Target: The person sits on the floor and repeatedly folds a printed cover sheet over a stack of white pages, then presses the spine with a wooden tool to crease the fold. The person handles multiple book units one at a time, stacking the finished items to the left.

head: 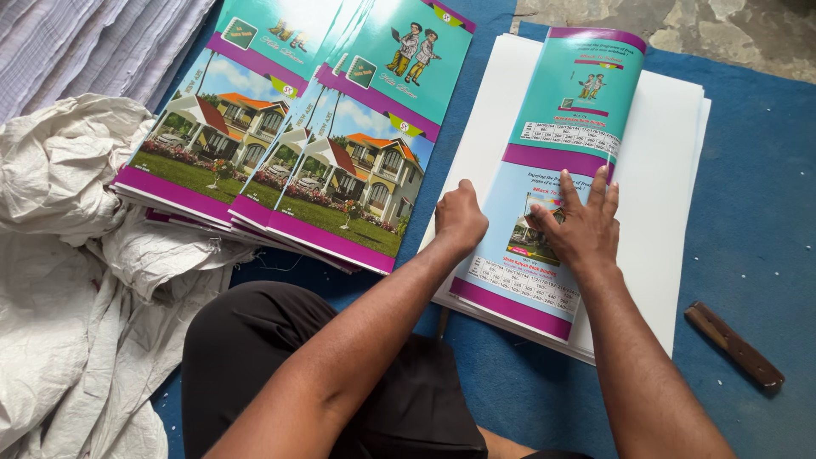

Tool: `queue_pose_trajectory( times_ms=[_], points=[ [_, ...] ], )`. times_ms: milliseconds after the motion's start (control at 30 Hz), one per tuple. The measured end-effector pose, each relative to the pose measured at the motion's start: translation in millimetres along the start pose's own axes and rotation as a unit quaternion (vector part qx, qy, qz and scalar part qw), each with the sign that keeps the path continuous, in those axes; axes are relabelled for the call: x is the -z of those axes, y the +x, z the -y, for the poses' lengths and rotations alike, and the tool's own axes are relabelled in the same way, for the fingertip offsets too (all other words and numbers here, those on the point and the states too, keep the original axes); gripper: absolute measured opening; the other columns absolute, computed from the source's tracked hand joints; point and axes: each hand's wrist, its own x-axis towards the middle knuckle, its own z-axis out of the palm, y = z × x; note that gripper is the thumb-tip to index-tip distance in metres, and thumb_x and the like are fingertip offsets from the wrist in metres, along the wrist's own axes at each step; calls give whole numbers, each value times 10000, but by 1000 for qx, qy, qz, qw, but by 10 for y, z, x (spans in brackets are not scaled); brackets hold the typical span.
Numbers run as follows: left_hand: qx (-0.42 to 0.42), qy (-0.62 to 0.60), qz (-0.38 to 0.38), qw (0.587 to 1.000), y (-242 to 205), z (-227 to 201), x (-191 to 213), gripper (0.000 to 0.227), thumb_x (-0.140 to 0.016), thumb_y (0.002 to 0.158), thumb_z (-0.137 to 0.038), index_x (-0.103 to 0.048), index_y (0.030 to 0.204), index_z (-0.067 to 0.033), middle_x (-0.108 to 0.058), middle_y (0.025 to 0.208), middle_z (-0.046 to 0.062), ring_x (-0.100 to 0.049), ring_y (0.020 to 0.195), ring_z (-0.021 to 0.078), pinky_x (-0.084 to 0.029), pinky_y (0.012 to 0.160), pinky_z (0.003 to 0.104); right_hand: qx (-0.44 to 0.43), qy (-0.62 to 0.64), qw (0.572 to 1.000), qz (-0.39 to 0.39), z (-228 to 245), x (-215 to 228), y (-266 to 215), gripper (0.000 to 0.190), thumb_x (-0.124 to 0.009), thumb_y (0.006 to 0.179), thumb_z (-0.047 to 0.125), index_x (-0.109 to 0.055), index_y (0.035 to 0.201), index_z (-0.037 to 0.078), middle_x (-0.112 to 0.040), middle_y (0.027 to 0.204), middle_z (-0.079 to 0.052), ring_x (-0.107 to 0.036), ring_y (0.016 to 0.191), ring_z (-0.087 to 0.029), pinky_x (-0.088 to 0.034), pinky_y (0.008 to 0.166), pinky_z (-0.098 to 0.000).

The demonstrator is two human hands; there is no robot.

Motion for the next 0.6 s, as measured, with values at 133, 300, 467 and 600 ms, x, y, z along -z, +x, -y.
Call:
queue_pose_trajectory(
  times_ms=[133, 300, 467, 600],
  points=[
    [1, -5, 8, 1000, -16, 15, 17, 292, -594, 834, 7, -560, 1121, 50, -700, 1008, 301, -694, 1026, 454, -545, 955, 481, 2, -6, 1000, 2, 30, -3, -9, 866, -504, 861, 792, -392, 1587, 333, -119, 1689, -222, -107, 1535, -481, -435, 1054, -646],
    [-1, -12, 1, 1000, -8, 30, 10, 283, -587, 835, 10, -562, 1114, 52, -698, 1012, 299, -690, 1033, 452, -538, 958, 487, 1, -18, 1000, 5, 48, -11, 6, 868, -492, 860, 797, -389, 1587, 335, -129, 1684, -228, -105, 1526, -494, -449, 1032, -650],
    [-5, -8, -2, 1000, 11, 47, -11, 267, -582, 836, 8, -570, 1100, 46, -699, 1004, 299, -688, 1035, 453, -534, 962, 493, 6, -37, 999, 1, 58, -41, 18, 867, -489, 869, 798, -389, 1593, 331, -133, 1683, -233, -103, 1522, -500, -454, 1021, -658],
    [-15, -4, -1, 1000, -27, 20, 42, 272, -593, 826, 5, -584, 1095, 44, -702, 982, 289, -691, 1011, 452, -534, 949, 495, 6, -33, 999, 3, 54, -56, 21, 867, -495, 860, 789, -392, 1585, 326, -120, 1685, -235, -89, 1523, -504, -437, 1028, -660]
  ],
)
